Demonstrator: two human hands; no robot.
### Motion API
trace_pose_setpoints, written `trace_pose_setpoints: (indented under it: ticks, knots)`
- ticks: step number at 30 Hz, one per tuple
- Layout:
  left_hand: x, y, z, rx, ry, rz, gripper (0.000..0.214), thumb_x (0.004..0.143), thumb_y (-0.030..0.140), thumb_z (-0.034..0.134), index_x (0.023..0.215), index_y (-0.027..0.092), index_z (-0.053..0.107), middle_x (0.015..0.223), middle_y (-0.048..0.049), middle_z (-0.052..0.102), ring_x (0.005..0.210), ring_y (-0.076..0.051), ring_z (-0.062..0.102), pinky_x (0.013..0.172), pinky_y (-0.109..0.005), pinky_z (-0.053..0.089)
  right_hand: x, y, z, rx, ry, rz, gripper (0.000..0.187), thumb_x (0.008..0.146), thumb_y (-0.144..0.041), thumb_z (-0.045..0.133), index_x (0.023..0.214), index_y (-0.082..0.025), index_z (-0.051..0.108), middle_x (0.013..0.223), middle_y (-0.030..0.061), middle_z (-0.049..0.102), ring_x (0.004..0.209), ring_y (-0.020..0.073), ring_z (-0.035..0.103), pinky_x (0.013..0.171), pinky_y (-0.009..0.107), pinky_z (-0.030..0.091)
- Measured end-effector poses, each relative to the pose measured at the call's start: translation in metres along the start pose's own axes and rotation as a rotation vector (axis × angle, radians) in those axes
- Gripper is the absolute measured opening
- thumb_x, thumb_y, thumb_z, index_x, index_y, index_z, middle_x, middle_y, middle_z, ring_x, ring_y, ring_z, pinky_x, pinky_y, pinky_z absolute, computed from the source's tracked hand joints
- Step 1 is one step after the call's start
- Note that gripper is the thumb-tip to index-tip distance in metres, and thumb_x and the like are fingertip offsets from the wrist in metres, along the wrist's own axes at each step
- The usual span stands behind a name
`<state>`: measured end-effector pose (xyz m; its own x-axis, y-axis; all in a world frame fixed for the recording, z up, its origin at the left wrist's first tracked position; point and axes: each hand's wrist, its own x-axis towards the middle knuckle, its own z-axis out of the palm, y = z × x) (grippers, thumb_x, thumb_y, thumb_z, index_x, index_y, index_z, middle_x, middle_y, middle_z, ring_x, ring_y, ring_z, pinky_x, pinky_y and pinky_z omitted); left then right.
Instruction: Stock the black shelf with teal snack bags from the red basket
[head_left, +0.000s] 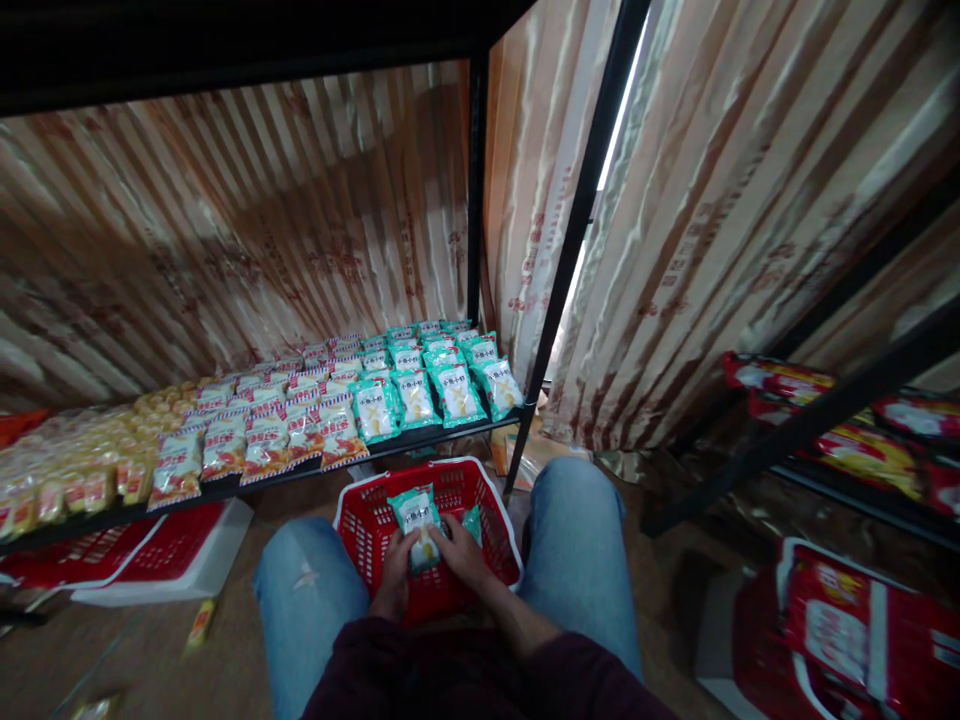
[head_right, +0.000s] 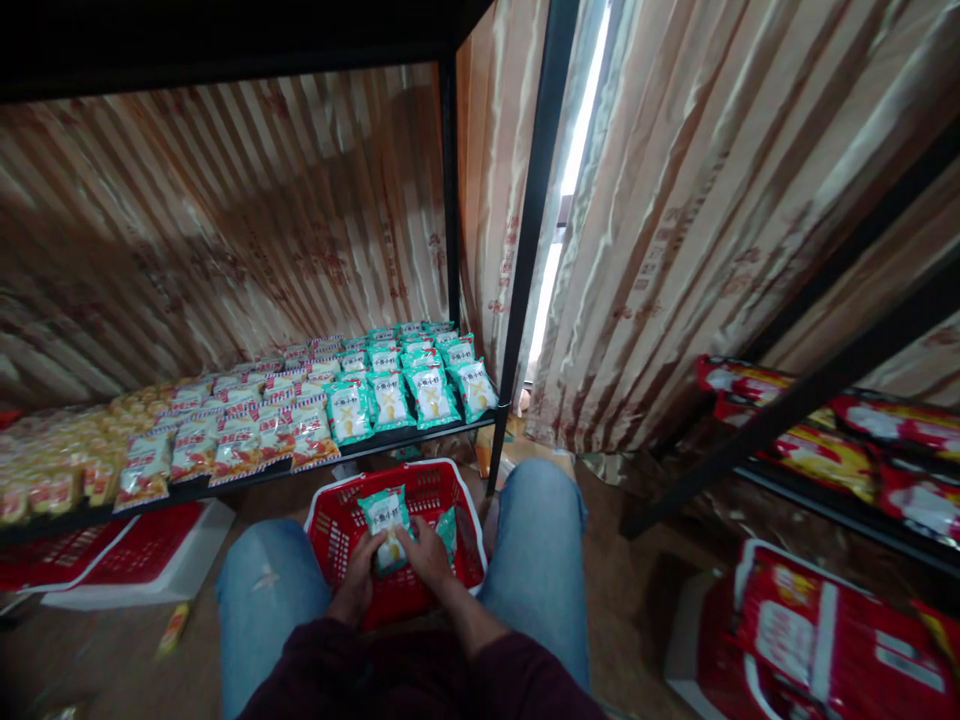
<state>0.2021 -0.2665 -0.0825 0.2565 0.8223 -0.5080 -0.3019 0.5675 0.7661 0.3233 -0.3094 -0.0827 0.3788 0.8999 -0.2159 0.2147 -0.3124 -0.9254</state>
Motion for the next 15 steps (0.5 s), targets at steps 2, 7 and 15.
trace_pose_setpoints:
  ticks: [2,7,15]
  knots:
    - [0.002,0.000,-0.001,0.043,0.029,0.035,0.040,0.059,0.032,0.079,0.093,0.015,0.065,0.083,-0.0056,0.071,0.075,-0.020,0.068,0.075,-0.032,0.053,0.001,0.003,0.003,-0.053,0.011,-0.013,0.036,0.083,-0.046,0.049,0.099,-0.018,0.064,0.096,0.0073,0.070,0.092,0.0209,0.064,0.081,0.029,0.046]
    - [0.005,0.000,-0.001,0.156,0.064,0.074,0.043,0.056,0.038,0.079,0.088,0.016,0.061,0.087,-0.0070,0.069,0.079,-0.021,0.066,0.076,-0.032,0.051,0.003,0.004,0.008,-0.017,0.053,-0.069,0.034,0.085,-0.043,0.044,0.101,-0.021,0.064,0.096,0.0075,0.071,0.093,0.0227,0.065,0.082,0.033,0.048]
    - [0.002,0.010,0.011,0.257,0.158,0.130,0.023,0.079,0.035,0.057,0.096,0.019,0.058,0.101,-0.0087,0.067,0.097,-0.022,0.063,0.086,-0.032,0.049,0.010,0.009,0.020,-0.024,0.162,-0.110,0.041,0.086,-0.048,0.042,0.109,-0.020,0.063,0.109,0.0102,0.068,0.104,0.0245,0.062,0.093,0.038,0.047]
